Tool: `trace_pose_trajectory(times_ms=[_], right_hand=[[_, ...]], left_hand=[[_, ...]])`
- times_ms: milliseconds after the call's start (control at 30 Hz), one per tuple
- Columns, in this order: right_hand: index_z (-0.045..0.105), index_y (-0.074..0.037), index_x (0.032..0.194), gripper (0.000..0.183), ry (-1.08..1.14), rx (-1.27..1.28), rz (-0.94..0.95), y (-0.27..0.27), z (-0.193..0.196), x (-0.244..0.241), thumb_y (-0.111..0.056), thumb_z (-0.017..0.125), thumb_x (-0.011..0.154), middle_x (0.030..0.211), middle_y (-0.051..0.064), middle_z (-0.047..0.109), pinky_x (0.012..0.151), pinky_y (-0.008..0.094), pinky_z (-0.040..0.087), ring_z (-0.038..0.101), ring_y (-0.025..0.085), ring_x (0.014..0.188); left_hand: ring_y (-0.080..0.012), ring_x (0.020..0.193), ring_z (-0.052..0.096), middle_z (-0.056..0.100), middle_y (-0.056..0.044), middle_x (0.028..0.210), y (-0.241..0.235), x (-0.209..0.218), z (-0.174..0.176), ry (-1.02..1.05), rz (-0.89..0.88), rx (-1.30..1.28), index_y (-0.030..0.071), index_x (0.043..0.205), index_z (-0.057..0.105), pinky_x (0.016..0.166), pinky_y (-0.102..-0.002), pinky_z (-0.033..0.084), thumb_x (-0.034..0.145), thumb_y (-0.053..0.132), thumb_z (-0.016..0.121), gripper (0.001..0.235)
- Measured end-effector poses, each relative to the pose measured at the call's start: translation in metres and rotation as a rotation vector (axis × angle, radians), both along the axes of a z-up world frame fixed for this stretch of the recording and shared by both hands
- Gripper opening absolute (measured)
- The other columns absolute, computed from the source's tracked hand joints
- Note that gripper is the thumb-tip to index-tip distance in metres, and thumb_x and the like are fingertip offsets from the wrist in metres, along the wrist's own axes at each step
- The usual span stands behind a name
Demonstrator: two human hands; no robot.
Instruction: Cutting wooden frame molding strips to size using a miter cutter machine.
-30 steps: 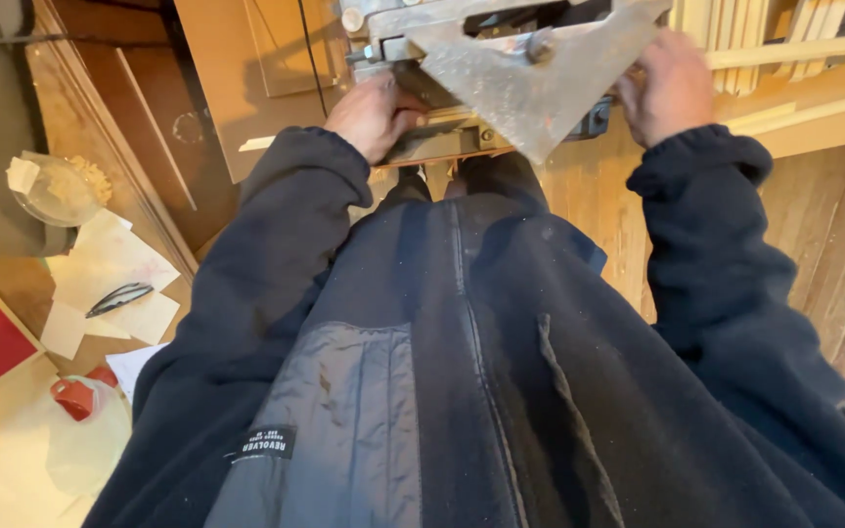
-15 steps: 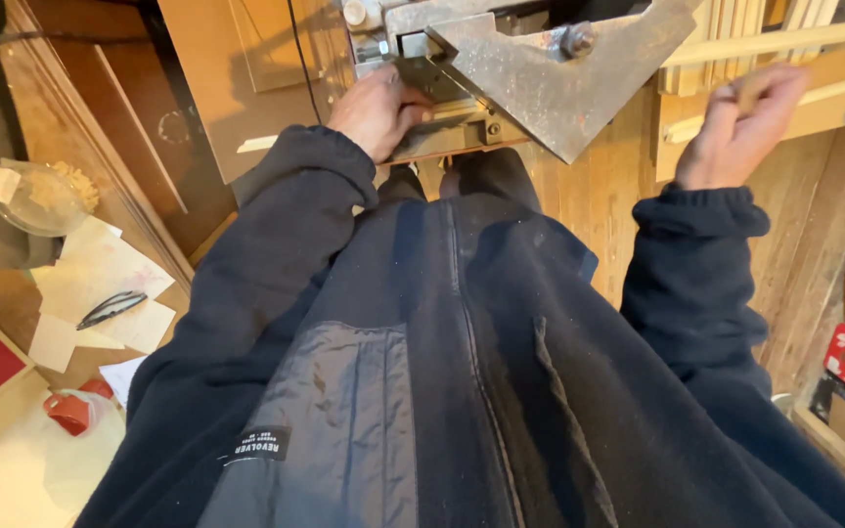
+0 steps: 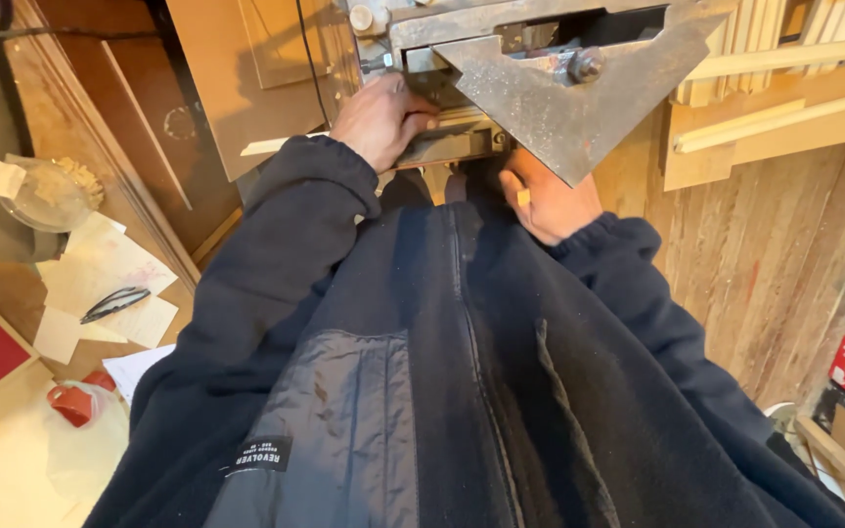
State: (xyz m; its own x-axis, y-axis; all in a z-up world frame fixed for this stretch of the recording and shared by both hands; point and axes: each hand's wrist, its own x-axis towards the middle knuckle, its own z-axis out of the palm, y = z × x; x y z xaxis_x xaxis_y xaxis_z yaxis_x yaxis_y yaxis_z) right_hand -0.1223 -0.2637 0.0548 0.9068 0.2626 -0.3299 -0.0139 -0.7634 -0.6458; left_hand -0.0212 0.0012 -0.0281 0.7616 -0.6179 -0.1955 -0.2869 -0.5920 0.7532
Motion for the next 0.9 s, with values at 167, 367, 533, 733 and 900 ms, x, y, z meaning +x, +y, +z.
trace_pose_trajectory(times_ms=[167, 367, 533, 733, 900], right_hand=[[0.067, -0.006, 0.097, 0.015, -0.126, -0.028, 0.082, 0.001, -0.024, 0.012, -0.02, 0.064, 0.1, 0.089, 0.018, 0.064, 0.076, 0.05, 0.049, 0.062, 0.042, 0.085], [0.066, -0.007, 0.098, 0.017, 0.067, 0.123, 0.073, -0.001, -0.055, 0.014, -0.021, 0.059, 0.102, 0.089, 0.016, 0.064, 0.075, 0.046, 0.048, 0.062, 0.037, 0.084], [0.063, -0.006, 0.099, 0.014, -0.016, 0.244, 0.164, -0.008, -0.058, 0.016, -0.019, 0.06, 0.098, 0.092, 0.016, 0.062, 0.078, 0.044, 0.048, 0.061, 0.035, 0.086], [0.062, -0.005, 0.102, 0.014, 0.044, 0.203, 0.144, -0.001, -0.051, 0.022, -0.018, 0.058, 0.101, 0.091, 0.015, 0.062, 0.079, 0.045, 0.048, 0.061, 0.035, 0.088], [0.065, -0.006, 0.104, 0.015, 0.053, 0.118, 0.15, -0.001, -0.052, 0.022, -0.019, 0.058, 0.101, 0.095, 0.016, 0.065, 0.082, 0.047, 0.049, 0.063, 0.036, 0.091]], left_hand=[[-0.0377, 0.1, 0.06, 0.065, -0.015, 0.096, 0.0, -0.002, -0.002, -0.031, -0.001, -0.043, 0.011, 0.106, 0.081, 0.085, -0.047, 0.049, 0.098, 0.026, 0.071, 0.02], [-0.0379, 0.101, 0.06, 0.065, -0.016, 0.097, 0.0, -0.003, -0.001, -0.021, 0.01, -0.024, 0.01, 0.106, 0.081, 0.086, -0.047, 0.048, 0.097, 0.027, 0.072, 0.021], [-0.0379, 0.101, 0.06, 0.065, -0.018, 0.098, -0.001, -0.001, -0.002, 0.024, -0.008, -0.011, 0.009, 0.107, 0.081, 0.087, -0.048, 0.048, 0.099, 0.027, 0.072, 0.021], [-0.0402, 0.101, 0.059, 0.066, -0.019, 0.098, 0.001, -0.001, -0.001, -0.004, -0.001, -0.056, 0.007, 0.106, 0.08, 0.088, -0.048, 0.048, 0.097, 0.024, 0.073, 0.02], [-0.0421, 0.1, 0.06, 0.067, -0.021, 0.1, 0.0, 0.002, 0.001, 0.013, -0.013, -0.081, 0.003, 0.108, 0.078, 0.088, -0.05, 0.047, 0.097, 0.023, 0.073, 0.023]])
